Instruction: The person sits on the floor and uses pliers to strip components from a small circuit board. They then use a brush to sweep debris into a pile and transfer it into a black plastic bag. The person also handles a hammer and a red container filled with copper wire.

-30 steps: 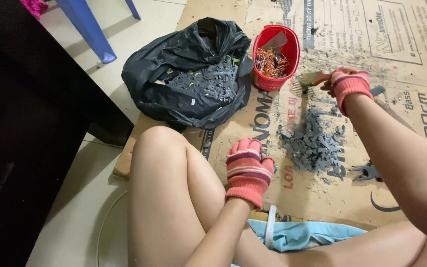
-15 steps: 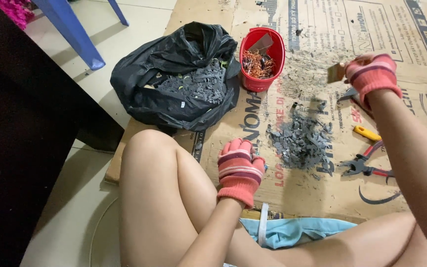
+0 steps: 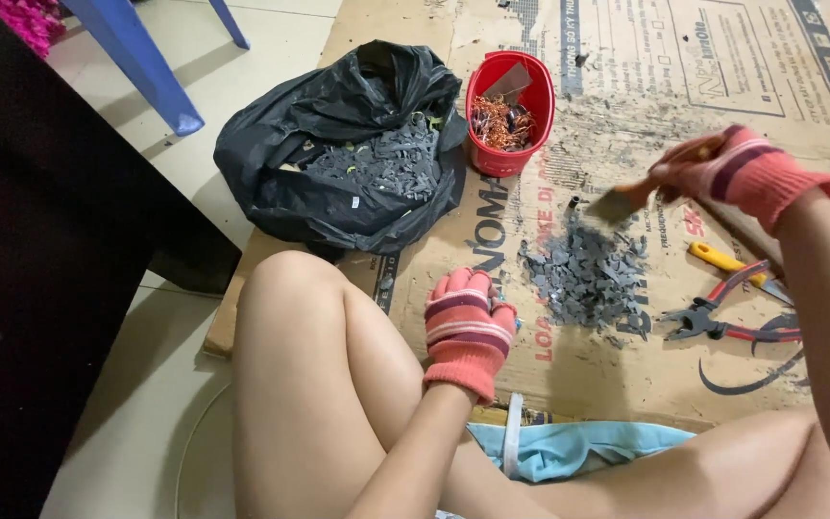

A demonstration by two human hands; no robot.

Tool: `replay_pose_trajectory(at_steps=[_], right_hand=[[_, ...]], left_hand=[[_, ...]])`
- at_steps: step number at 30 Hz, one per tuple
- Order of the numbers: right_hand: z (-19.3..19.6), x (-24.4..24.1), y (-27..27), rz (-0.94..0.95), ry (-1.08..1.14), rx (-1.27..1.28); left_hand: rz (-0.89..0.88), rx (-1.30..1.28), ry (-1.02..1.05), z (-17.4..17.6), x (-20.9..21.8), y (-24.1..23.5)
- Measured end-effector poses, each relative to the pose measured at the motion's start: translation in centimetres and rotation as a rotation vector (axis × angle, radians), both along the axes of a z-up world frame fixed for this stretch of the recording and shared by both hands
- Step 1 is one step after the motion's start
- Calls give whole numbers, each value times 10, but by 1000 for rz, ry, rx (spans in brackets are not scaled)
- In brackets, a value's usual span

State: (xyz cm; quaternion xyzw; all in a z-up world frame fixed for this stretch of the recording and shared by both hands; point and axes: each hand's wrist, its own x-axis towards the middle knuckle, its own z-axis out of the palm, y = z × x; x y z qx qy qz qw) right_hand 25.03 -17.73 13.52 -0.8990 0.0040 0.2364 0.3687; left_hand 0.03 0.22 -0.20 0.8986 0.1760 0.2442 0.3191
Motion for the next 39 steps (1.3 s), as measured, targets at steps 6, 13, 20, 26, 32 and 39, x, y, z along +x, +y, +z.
replay_pose_trajectory(at_steps=[6,13,20,26,32,39], right_hand=[[11,-33,2,41,-255,-486],[-4,-56,-15,-20,-152,-88],[-56,-30,-55,89,-211,-839],[-74,-68,-30,98,-423,-438],[-16,-147,-31,-89,-402,-617],[-43,-144,2,-93,-303,-584]], left_hand=[[-11,1,41,2,0,1],[-11,43,16,-5,2,1],[-24,88,32,-4,1,1],[-38,40,34,0,-1,2],[-52,33,82,3,0,1],[23,65,113,-11,8,0]])
